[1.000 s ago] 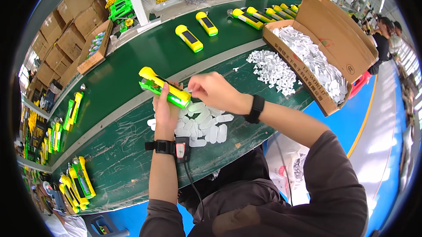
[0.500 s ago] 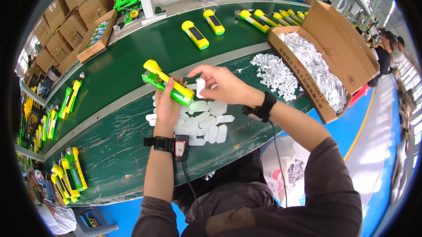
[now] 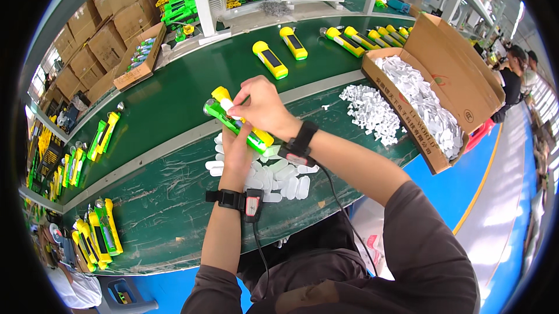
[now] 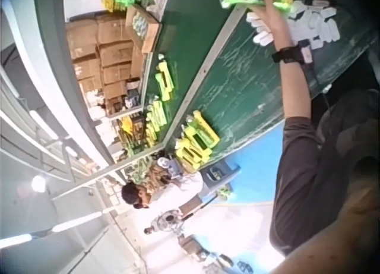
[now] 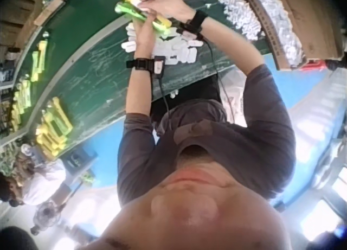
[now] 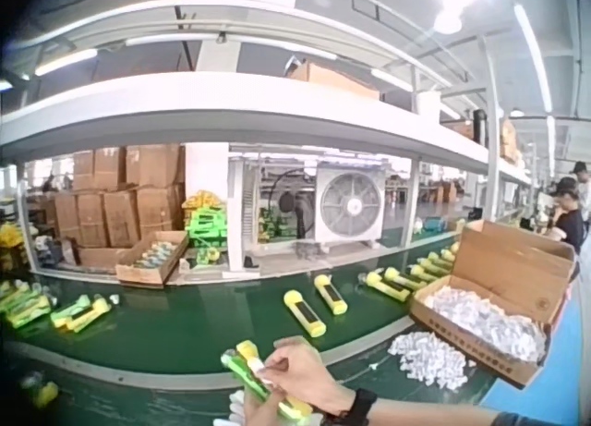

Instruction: Manually assemble flashlight components on a factory assembly line.

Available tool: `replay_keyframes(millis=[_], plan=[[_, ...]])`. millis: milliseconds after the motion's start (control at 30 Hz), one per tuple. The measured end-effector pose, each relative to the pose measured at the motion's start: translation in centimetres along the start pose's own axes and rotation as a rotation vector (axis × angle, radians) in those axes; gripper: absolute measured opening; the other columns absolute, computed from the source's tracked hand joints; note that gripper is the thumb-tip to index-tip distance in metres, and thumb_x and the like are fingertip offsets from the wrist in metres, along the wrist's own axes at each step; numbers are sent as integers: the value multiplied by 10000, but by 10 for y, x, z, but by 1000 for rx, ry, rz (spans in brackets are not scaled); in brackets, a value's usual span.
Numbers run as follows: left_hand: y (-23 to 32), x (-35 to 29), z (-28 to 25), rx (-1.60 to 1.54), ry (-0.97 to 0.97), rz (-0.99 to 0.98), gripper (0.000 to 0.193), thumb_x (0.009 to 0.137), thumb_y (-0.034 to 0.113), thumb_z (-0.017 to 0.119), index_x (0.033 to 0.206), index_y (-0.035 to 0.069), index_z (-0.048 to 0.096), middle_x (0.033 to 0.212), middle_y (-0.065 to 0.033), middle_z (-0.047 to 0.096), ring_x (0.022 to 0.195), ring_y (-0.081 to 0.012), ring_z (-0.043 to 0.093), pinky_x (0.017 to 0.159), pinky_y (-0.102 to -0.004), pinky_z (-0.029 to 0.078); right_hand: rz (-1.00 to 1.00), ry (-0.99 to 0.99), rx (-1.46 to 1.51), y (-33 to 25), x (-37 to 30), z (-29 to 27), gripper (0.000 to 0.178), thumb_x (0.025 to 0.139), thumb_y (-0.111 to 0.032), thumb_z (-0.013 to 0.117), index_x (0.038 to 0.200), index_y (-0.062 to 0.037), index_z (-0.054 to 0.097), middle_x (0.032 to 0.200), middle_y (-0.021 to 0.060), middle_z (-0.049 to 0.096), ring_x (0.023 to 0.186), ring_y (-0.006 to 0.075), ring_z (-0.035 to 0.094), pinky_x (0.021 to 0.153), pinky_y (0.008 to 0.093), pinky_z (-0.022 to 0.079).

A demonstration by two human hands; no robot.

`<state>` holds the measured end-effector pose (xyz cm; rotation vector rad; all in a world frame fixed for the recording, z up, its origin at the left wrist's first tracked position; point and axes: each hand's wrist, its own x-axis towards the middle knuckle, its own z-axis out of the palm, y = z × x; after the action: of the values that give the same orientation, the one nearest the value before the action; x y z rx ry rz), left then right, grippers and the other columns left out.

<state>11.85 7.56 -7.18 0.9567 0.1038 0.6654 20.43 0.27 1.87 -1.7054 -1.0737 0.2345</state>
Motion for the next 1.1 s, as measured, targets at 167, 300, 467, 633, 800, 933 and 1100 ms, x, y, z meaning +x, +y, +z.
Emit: replay_keyframes(millis=[167, 300, 467, 633, 800, 933, 1100], plan=[[-4, 1, -4, 19, -7, 47, 593, 887, 2, 557, 1392, 64, 252, 1304, -74, 432, 1182, -187, 476, 968, -335, 420, -106, 79, -348, -7, -6, 13, 171, 674, -162, 765, 745, -17, 711, 1169, 240, 530, 1138, 321, 472, 906, 403, 413], [-7, 1, -7, 99, 28, 49, 599, 876, 44, 589, 1374, 74, 255, 1280, -68, 440, 1163, -176, 481, 957, -323, 423, -157, 133, -534, -10, -7, 20, 156, 622, -186, 785, 711, -71, 725, 1123, 155, 586, 1041, 338, 486, 879, 414, 403], [-4, -3, -3, 238, 75, 109, 591, 843, 81, 627, 1329, 75, 290, 1253, -60, 454, 1136, -159, 486, 944, -304, 417, -130, 119, -580, -14, -6, 28, 173, 591, -214, 794, 684, -85, 726, 1075, 136, 609, 1002, 333, 502, 825, 423, 424], [-5, -5, 0, 292, 104, 137, 607, 809, 74, 649, 1308, 80, 305, 1236, -52, 461, 1131, -154, 481, 950, -310, 407, -78, 82, -524, -13, -6, 23, 163, 587, -217, 784, 671, -90, 727, 1022, 132, 621, 960, 324, 516, 786, 415, 436], [-22, -2, 4, 153, 65, 201, 722, 761, 260, 718, 1310, 63, 292, 1254, -78, 397, 1173, -199, 426, 983, -341, 373, -100, 193, -787, -11, -7, 23, 165, 565, -260, 760, 617, -111, 711, 968, 110, 622, 912, 313, 520, 718, 411, 445], [-43, 9, -25, 115, -4, 164, 494, 894, 345, 549, 1266, 64, 386, 1224, -113, 446, 1156, -225, 459, 981, -385, 395, -85, 347, -717, -25, -21, 50, 253, 563, -186, 653, 734, 0, 674, 1006, 141, 593, 977, 307, 475, 781, 422, 385], [-32, 5, -25, -56, -171, 27, 468, 910, 348, 523, 1255, 56, 402, 1202, -125, 464, 1147, -238, 472, 978, -397, 400, -215, 604, -785, -31, -38, 75, 231, 610, -122, 607, 752, 50, 665, 1095, 122, 566, 1070, 276, 485, 873, 356, 400]])
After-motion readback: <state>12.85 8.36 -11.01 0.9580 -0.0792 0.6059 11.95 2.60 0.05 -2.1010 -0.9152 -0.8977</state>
